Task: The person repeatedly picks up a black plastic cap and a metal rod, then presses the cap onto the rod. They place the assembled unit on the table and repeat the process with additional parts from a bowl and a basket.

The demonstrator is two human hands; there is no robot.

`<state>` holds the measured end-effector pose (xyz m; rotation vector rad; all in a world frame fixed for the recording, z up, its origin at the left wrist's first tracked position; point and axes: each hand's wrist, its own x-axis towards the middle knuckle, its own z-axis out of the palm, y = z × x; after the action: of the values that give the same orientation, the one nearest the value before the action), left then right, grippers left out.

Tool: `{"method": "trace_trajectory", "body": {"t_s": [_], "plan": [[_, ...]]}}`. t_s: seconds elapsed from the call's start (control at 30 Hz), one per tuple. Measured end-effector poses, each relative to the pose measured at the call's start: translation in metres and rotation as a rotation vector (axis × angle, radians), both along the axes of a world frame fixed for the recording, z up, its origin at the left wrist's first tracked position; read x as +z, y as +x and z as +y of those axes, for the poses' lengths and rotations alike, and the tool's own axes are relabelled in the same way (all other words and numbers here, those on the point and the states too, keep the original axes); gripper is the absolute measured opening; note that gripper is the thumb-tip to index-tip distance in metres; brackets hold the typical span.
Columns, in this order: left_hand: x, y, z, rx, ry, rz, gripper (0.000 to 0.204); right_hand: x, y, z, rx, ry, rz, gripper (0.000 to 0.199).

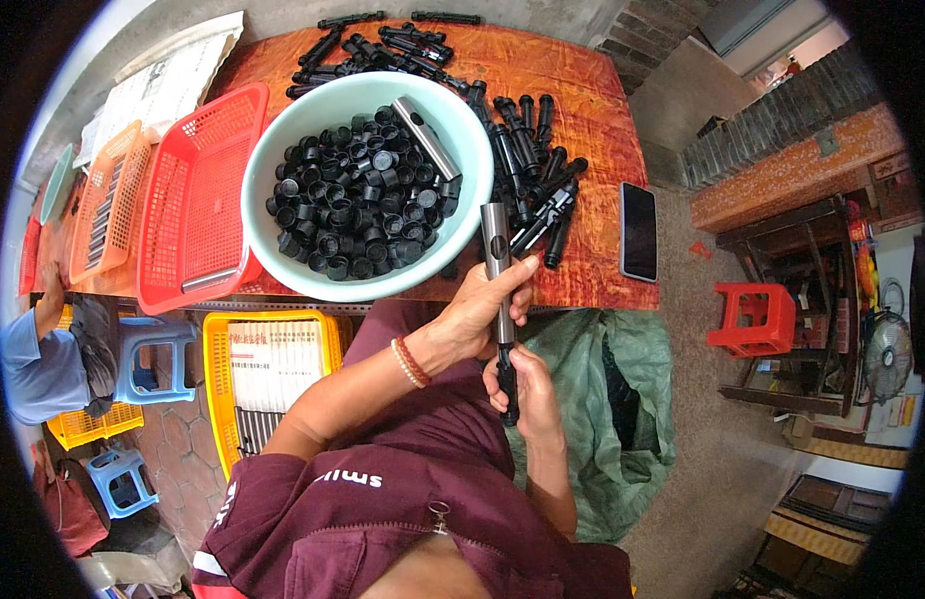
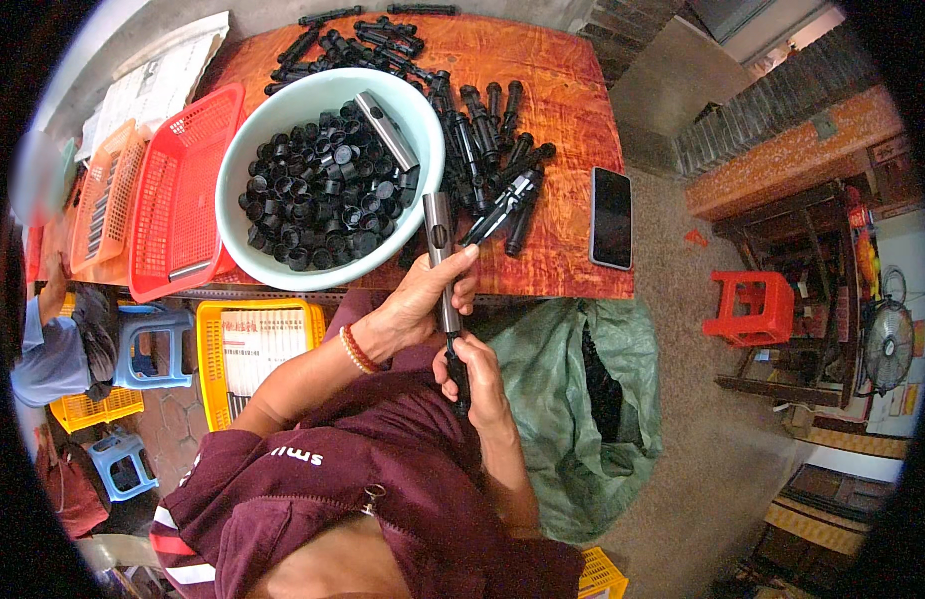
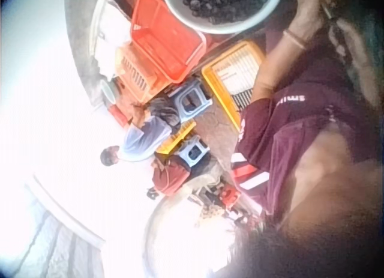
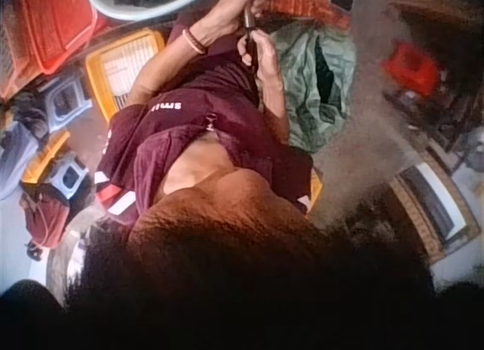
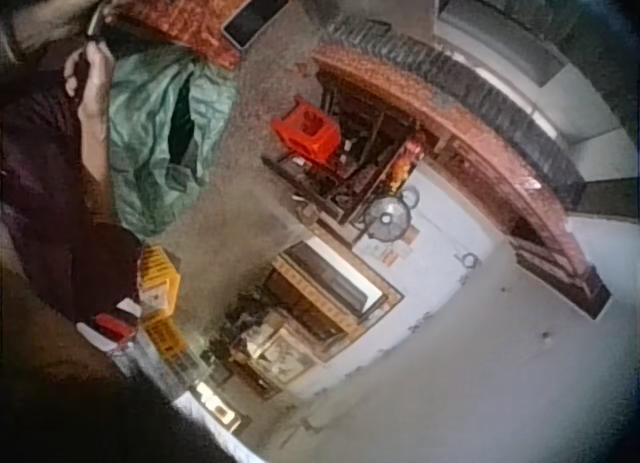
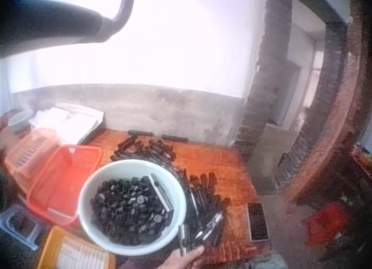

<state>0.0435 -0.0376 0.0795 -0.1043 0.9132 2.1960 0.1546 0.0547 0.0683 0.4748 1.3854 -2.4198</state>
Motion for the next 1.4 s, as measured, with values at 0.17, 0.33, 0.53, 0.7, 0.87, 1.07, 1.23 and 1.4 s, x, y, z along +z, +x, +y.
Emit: {"method": "trace_trajectory", "body": {"t_s": [0.17, 0.33, 0.53, 0.7, 0.87, 1.07, 1.23, 1.4], "plan": [[-0.001, 0.003, 0.0, 0.049, -0.05, 0.02, 0.024, 0.005, -0.003, -0.009, -0.019, 0.167, -0.048, 0.023], [0.0, 0.007, 0.002, 0.119, -0.084, 0.0, 0.025, 0.003, -0.005, -0.015, -0.074, 0.275, -0.1, 0.024], [-0.002, 0.009, 0.005, 0.138, -0.122, -0.003, 0.028, -0.001, -0.003, -0.018, -0.135, 0.344, -0.135, 0.024], [-0.002, 0.012, 0.005, 0.147, -0.108, 0.003, 0.027, -0.002, -0.002, -0.017, -0.131, 0.369, -0.11, 0.026], [-0.003, 0.014, 0.005, 0.152, -0.138, 0.026, 0.028, 0.003, -0.005, -0.016, -0.12, 0.448, -0.081, 0.029], [-0.003, 0.011, 0.0, 0.099, -0.023, 0.15, 0.037, -0.006, -0.002, -0.01, -0.07, 0.71, 0.127, 0.025], [0.01, -0.007, -0.005, 0.141, 0.24, 0.239, 0.055, 0.02, -0.013, -0.008, -0.096, 0.719, 0.295, 0.021], [0.022, -0.012, -0.009, 0.261, 0.189, 0.166, 0.052, 0.027, -0.004, 0.001, 0.154, 0.264, 0.062, 0.02]]}}
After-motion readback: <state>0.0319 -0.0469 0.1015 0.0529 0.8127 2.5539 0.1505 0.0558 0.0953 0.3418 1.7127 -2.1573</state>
